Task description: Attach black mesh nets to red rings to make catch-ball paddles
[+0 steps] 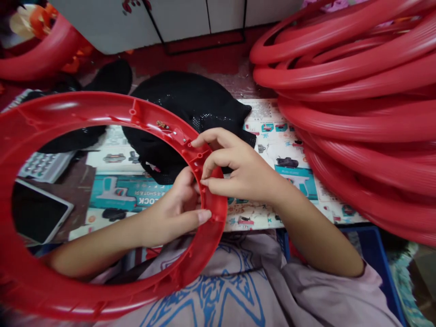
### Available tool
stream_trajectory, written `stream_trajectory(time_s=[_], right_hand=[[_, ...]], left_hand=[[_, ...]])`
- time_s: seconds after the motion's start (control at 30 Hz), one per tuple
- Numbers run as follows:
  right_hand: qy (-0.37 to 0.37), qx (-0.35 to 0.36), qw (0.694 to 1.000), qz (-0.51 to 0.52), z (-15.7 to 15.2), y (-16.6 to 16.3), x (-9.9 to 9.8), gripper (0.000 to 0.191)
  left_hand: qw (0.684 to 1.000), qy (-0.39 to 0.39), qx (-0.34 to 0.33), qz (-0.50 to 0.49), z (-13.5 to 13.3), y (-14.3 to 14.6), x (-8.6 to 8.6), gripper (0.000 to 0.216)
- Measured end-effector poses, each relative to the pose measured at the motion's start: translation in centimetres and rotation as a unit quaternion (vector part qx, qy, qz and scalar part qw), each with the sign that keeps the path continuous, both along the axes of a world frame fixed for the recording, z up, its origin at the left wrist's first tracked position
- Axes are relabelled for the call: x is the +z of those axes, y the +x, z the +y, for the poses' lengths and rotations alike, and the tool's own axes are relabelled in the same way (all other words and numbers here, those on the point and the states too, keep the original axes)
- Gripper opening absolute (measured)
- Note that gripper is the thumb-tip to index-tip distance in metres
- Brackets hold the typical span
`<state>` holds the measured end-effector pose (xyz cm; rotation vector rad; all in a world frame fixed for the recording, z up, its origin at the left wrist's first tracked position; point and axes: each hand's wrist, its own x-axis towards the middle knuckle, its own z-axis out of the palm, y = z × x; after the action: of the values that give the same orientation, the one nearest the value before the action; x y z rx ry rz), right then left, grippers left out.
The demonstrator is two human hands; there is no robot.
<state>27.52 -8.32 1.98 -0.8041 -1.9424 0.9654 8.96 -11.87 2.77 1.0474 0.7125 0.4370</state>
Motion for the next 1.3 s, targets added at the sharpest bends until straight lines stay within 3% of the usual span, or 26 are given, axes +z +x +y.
stream_trajectory(time_s=[0.13, 0.23, 0.33, 0.57, 0.9, 1.03, 1.13, 1.23, 1.3], right_hand=[[0.013, -0.011, 1.000, -0.013, 0.0, -0.2, -0.3, 0.013], [0.004, -0.019, 0.999, -0.027, -0.1, -0.3, -0.3, 0.009], [0.016, -0.025, 0.998, -0.047, -0.3, -0.3, 0.0, 0.008], [0.034, -0.004, 0.998, -0.056, -0.5, 0.0, 1.0, 0.012], [0.054, 0.001, 0.998, -0.038, -0.4, -0.3, 0.0, 0.011], [0.075, -0.014, 0.997, -0.028, -0.4, -0.2, -0.3, 0.009], [0.098, -0.023, 0.995, -0.030, -0.4, -0.3, -0.4, 0.008], [0.108, -0.025, 0.993, -0.038, -0.4, -0.5, -0.6, 0.009], [0.103, -0.034, 0.994, -0.036, -0.4, -0.7, -0.8, 0.009]], left_hand=[[0.995, -0.008, 0.096, -0.006, 0.1, 0.5, -0.9, 0.049], [0.991, 0.045, 0.096, 0.075, 0.2, 0.4, -1.4, 0.048], [0.982, 0.099, 0.065, 0.150, 0.3, 0.0, -1.3, 0.049], [0.970, 0.102, -0.070, 0.207, 0.3, -0.8, -0.8, 0.048], [0.973, 0.081, -0.138, 0.164, 0.4, -1.1, 0.0, 0.034], [0.993, 0.011, -0.096, 0.074, 0.4, -0.9, 0.6, 0.039], [0.999, -0.032, -0.024, 0.012, 0.3, -0.5, 0.4, 0.043], [0.997, -0.024, 0.067, 0.004, 0.2, -0.1, -0.5, 0.044], [0.995, 0.019, 0.090, 0.035, 0.2, 0.1, -1.2, 0.047]])
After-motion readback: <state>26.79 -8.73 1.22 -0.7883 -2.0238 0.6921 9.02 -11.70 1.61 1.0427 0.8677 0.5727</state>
